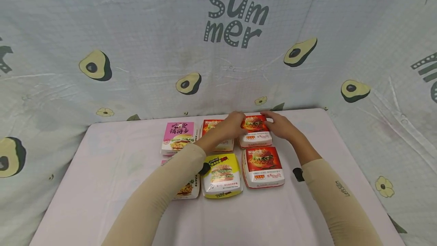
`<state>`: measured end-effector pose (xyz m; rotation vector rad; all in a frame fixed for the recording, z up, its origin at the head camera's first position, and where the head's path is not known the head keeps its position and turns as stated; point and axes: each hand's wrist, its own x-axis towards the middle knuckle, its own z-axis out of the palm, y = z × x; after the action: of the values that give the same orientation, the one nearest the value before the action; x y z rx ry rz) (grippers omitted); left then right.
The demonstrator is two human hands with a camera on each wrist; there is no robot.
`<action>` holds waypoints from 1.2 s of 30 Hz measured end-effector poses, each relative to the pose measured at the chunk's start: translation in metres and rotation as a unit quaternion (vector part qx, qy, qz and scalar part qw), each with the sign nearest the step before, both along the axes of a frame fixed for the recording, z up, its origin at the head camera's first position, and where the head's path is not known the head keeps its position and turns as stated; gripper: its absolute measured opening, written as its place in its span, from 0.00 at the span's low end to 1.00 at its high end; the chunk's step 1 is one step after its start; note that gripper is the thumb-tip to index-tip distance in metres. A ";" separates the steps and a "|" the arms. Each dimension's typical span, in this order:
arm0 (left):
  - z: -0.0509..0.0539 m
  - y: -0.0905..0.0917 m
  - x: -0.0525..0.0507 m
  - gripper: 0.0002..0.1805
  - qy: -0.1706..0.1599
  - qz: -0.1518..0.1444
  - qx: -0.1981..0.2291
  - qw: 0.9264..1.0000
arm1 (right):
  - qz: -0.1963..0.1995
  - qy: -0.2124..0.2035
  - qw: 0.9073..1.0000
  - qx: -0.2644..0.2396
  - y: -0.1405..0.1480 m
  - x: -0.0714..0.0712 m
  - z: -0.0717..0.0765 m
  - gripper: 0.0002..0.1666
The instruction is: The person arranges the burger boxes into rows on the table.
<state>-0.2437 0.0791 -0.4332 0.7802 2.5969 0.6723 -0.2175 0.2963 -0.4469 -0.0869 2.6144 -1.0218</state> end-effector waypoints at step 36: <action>0.014 -0.024 -0.003 0.31 -0.044 0.023 0.028 0.998 | -0.005 0.001 0.999 0.045 0.002 -0.001 0.001 0.33</action>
<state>-0.2468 0.0550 -0.4191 0.6942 2.5327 0.7789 -0.2181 0.2983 -0.4463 -0.0531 2.6613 -0.9068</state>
